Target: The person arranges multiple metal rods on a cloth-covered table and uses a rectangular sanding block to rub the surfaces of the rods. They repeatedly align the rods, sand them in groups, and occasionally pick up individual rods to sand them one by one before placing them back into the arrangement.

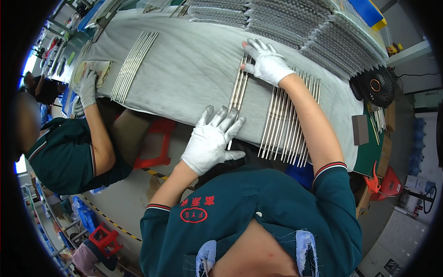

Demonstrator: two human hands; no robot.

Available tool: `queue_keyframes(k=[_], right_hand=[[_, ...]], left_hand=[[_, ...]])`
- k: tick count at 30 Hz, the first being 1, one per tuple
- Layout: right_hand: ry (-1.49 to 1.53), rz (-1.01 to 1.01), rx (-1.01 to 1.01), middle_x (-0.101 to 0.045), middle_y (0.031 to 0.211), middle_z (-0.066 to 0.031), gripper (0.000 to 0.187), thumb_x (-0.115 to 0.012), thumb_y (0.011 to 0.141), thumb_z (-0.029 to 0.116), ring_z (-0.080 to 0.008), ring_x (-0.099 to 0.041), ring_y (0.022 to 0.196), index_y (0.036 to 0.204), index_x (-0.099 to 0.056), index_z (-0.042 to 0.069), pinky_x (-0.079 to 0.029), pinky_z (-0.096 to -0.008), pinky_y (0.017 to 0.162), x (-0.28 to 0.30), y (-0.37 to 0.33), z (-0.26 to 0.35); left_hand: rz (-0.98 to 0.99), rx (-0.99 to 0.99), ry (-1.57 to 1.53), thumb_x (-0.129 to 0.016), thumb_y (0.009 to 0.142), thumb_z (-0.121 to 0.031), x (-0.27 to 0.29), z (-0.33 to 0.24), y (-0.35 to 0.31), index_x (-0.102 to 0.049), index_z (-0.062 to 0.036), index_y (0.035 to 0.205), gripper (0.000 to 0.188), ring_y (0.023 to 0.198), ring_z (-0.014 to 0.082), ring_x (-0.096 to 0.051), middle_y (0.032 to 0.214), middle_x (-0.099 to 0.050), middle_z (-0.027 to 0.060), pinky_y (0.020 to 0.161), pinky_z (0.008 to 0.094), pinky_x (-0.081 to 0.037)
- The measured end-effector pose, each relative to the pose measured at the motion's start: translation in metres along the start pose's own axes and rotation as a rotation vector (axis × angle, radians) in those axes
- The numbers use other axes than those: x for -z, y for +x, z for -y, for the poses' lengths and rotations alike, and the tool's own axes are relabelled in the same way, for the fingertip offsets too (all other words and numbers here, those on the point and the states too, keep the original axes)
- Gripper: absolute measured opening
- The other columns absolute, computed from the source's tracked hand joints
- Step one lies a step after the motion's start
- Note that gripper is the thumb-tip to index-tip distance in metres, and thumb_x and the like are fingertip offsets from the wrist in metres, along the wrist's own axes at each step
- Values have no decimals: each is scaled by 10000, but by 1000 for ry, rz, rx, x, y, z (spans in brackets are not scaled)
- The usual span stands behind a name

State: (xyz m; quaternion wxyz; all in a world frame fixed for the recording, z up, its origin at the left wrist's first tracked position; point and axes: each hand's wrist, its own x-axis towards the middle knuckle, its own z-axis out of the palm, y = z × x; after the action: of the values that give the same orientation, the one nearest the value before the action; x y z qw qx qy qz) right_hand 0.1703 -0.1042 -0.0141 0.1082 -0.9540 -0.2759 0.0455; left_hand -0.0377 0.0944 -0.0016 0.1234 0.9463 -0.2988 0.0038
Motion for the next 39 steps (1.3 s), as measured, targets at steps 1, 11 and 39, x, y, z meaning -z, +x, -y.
queue_keyframes(k=[1, 11, 39], right_hand=[[9, -4, 2, -300, 1629, -148, 804, -532, 935, 614, -334, -237, 1520, 1547, -389, 112, -210, -472, 1234, -4, 8, 7], [-112, 33, -6, -308, 1626, -118, 914, -575, 842, 723, -345, -226, 1520, 1544, -403, 163, -264, -553, 1203, -16, 11, -9], [1560, 121, -93, -537, 1462, -171, 671, -592, 992, 487, -252, -523, 1353, 1424, -512, -21, -401, -358, 1173, 9, -2, -90]], left_hand=[[-3, 22, 3, -707, 760, -633, 0, 3, -4, -416, -110, 1500, 952, 1355, 384, -464, 1462, -502, 170, 1170, 586, -276], [15, -17, -27, -713, 754, -634, -7, -3, -3, -449, -119, 1479, 927, 1347, 379, -471, 1451, -512, 169, 1163, 582, -292], [94, -124, -70, -753, 691, -652, -17, -32, 36, -384, -47, 1503, 1077, 1386, 423, -401, 1405, -489, 284, 1196, 587, -215]])
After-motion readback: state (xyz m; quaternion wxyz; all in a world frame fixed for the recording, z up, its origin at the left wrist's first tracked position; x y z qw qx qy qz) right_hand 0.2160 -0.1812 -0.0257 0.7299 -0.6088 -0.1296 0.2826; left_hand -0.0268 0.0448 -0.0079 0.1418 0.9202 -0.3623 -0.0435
